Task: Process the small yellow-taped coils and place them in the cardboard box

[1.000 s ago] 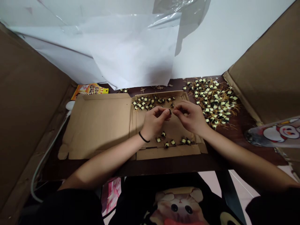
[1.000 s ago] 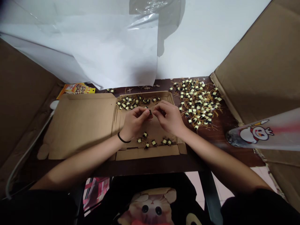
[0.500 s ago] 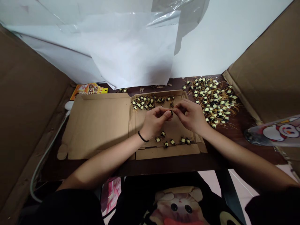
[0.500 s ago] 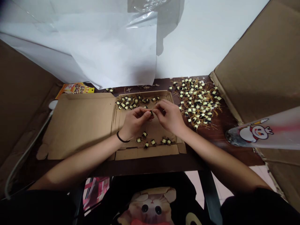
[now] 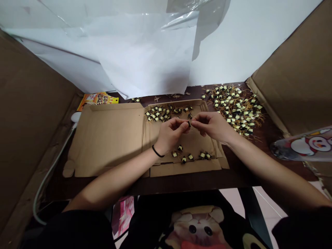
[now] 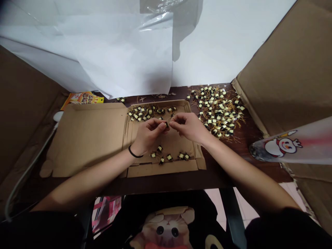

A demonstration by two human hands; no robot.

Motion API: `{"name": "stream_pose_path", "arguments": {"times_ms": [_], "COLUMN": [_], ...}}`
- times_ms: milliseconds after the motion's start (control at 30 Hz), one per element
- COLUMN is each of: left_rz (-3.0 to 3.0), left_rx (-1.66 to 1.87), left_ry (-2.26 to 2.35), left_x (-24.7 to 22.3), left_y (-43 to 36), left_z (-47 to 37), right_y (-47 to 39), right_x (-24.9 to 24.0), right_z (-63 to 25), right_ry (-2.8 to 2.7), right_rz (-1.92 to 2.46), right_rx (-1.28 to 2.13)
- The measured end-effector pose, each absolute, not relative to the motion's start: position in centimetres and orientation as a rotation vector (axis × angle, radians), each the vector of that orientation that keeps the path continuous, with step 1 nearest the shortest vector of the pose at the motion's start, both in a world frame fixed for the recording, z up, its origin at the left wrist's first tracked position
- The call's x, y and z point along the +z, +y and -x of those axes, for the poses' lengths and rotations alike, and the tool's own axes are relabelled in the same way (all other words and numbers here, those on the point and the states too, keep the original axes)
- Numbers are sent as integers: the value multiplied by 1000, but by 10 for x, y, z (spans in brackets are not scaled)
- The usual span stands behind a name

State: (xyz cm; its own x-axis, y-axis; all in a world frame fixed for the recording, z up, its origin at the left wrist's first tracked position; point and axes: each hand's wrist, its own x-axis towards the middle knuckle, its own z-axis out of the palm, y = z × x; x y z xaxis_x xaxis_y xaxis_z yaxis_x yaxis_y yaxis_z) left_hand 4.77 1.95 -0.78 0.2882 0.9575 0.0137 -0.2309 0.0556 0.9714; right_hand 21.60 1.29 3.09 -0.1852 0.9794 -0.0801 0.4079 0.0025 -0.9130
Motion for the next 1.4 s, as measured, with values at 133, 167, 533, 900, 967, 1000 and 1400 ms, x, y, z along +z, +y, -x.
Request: {"name": "stream_pose_path", "arguments": {"times_ms": [133, 167, 533, 900, 967, 1000, 1400], "left_rz": [-1147, -1152, -1145, -1161, -1173, -1170, -990], "left_rx": [1077, 1079, 1092, 1103, 1102, 1101, 1086], "left_ry": [817, 819, 909, 933, 936, 936, 844], "left_x": [-7, -7, -7, -6, -6, -6, -6], "left_y": [19, 20, 21, 20, 20, 21, 20], "left_z": [-49, -49, -49, -50, -50, -50, -51], "right_y": [11, 10, 9, 5, 4, 4, 6], "right_x": [29, 28, 28, 21, 18, 16, 24], "right_z": [-211, -210, -210, -211, -211, -211, -210], "right_ry": [-1697, -1691, -1646, -1987, -2023, -2042, -1937], "right_rz": [1505, 1510, 1483, 1251, 1231, 1221, 1178], "right_rx": [831, 781, 825, 201, 144, 121, 457]}}
